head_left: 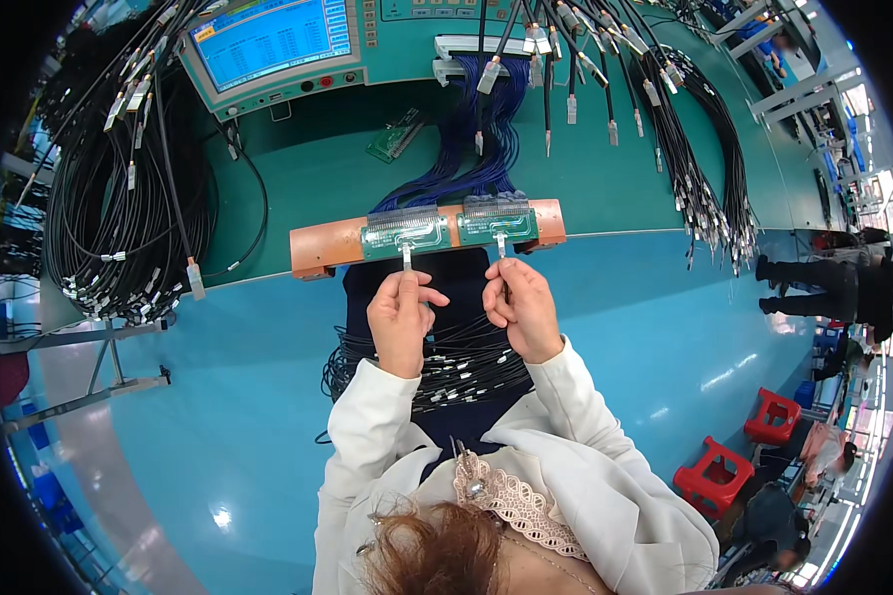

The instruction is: Connecting and testing bundles of black electrical cables at a manual assembly station.

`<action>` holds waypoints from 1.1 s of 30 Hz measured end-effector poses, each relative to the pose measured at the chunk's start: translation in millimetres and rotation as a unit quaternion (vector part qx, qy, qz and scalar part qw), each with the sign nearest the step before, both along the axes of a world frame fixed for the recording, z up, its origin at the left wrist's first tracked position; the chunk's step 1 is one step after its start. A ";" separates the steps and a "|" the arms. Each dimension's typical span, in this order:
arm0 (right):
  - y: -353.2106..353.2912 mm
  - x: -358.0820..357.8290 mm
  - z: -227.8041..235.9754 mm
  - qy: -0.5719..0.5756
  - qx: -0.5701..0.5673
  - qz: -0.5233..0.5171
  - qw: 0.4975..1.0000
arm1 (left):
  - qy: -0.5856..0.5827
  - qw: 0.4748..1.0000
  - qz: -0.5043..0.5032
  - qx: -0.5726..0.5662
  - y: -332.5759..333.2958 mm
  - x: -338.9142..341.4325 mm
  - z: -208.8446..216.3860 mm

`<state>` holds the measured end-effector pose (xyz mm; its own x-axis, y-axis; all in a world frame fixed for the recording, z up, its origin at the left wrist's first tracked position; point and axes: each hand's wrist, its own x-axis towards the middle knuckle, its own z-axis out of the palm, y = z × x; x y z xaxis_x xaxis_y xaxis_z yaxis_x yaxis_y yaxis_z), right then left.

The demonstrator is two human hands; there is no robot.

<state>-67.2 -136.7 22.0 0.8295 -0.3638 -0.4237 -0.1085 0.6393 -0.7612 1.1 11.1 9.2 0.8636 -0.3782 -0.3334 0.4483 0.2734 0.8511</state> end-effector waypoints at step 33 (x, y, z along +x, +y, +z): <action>-26.0 -29.4 20.8 0.007 -0.451 -0.067 0.890 | -0.456 0.796 0.217 0.335 115.8 38.4 77.7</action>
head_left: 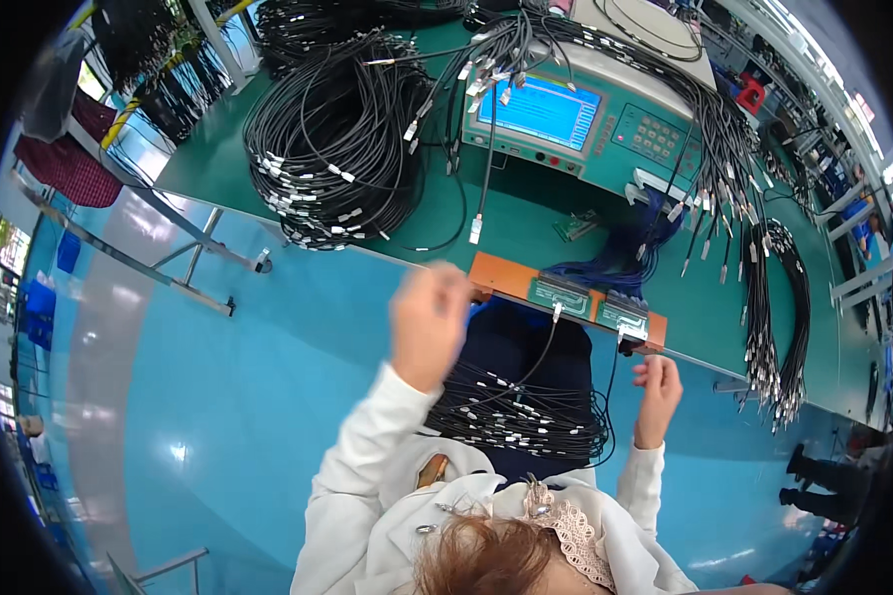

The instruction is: Connecting and testing bundles of black electrical cables at a manual assembly station.

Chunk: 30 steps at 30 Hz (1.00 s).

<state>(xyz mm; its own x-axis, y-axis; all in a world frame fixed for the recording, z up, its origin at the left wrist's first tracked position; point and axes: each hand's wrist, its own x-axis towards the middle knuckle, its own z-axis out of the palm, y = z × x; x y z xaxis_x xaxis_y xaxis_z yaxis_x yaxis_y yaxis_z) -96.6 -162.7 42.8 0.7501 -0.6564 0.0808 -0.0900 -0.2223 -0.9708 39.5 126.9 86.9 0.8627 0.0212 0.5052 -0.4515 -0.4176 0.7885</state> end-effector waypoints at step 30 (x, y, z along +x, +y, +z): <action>59.1 4.9 65.6 0.095 0.317 0.450 0.830 | 0.123 0.742 -0.090 -0.653 216.5 -92.6 85.8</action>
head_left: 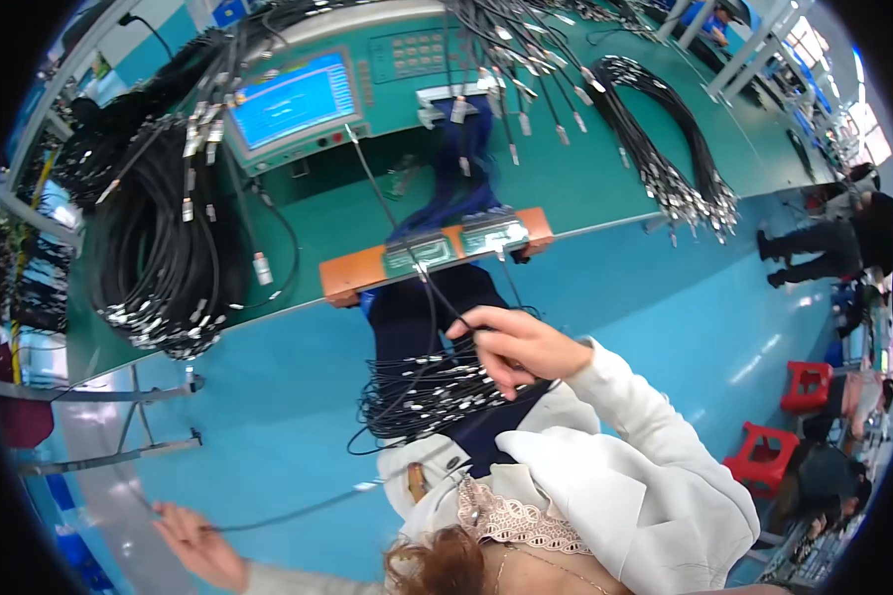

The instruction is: Connecting and testing bundles of black electrical cables at a manual assembly station.

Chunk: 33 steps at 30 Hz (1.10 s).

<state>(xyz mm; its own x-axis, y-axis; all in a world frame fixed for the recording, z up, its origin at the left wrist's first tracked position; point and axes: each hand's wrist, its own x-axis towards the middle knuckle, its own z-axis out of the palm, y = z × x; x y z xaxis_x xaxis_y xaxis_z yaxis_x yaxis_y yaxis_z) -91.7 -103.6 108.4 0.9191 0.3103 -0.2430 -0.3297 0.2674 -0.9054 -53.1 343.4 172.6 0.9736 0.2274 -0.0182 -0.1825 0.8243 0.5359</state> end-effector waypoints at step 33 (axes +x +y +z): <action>-82.5 -224.9 -348.7 0.433 0.274 -0.567 0.645 | 0.108 0.800 -0.356 0.471 -178.6 21.0 -29.6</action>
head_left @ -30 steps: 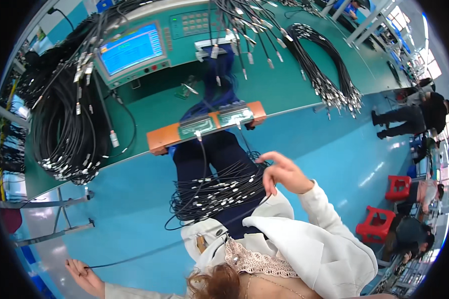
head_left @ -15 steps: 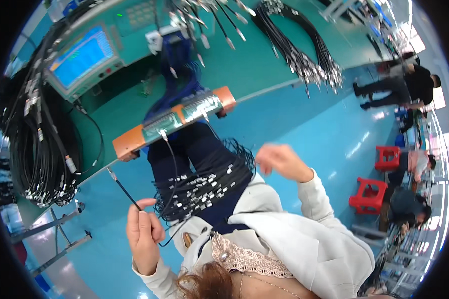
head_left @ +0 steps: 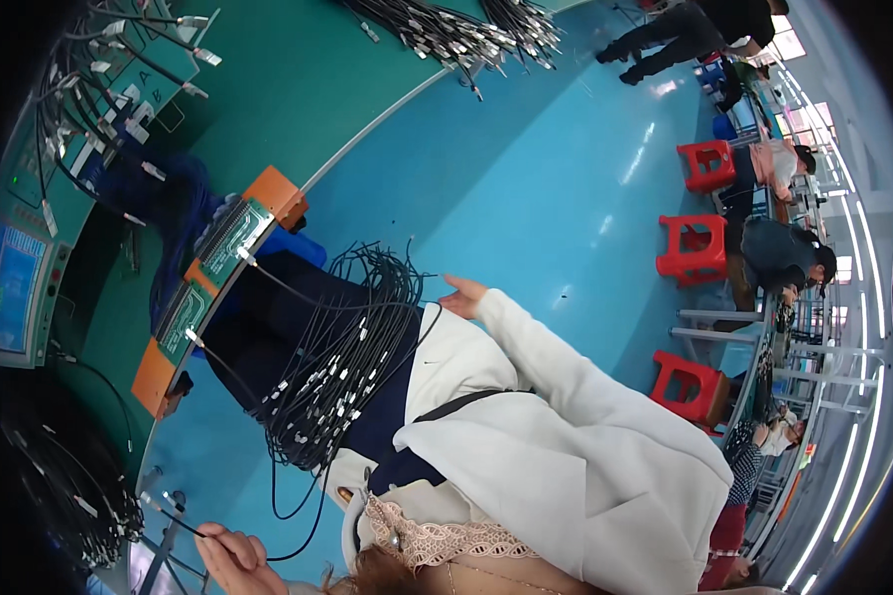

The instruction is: Connecting and testing bundles of black electrical cables at a manual assembly station.

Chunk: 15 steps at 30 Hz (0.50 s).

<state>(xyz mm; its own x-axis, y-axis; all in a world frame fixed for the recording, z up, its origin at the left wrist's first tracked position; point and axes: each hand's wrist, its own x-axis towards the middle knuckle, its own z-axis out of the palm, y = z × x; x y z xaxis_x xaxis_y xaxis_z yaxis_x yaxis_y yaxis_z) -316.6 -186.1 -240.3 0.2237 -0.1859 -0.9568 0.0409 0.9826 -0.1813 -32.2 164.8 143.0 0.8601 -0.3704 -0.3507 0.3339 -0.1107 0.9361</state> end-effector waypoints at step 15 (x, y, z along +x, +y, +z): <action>-96.7 -20.0 131.0 0.085 -0.372 -0.062 0.922 | -0.142 0.975 0.033 0.171 -42.1 35.4 -69.7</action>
